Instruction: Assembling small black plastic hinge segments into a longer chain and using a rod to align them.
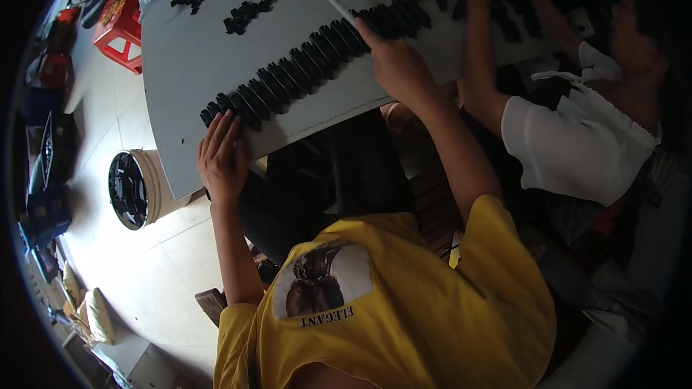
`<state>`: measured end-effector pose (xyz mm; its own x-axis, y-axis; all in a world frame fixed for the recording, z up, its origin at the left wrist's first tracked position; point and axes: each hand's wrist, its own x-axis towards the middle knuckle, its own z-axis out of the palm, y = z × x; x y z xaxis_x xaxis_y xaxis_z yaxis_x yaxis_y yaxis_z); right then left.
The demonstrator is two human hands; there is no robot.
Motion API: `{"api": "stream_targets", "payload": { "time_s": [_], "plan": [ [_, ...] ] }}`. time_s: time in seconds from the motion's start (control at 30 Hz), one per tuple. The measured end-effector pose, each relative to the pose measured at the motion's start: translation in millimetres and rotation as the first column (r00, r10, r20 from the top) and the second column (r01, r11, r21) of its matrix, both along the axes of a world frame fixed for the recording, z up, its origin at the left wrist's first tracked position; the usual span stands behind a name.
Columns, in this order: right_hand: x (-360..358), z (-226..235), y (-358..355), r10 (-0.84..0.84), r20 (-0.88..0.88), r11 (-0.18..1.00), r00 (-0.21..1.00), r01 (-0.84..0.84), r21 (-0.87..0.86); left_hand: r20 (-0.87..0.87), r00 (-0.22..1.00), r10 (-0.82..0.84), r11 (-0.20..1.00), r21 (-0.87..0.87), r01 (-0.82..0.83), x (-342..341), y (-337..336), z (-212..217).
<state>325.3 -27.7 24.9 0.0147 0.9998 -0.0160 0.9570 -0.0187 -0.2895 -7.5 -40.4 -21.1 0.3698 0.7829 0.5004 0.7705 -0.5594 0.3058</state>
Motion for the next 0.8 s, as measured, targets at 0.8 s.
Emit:
{"api": "stream_targets", "payload": {
  "time_s": [0.8],
  "plan": [
    [32.5,-13.0,7.0,-0.109,0.189,0.99,0.976,0.123,-0.067,-0.009,1.0,0.022,1.0,0.007,-0.022,2.6,2.7,-2.2]
  ]
}}
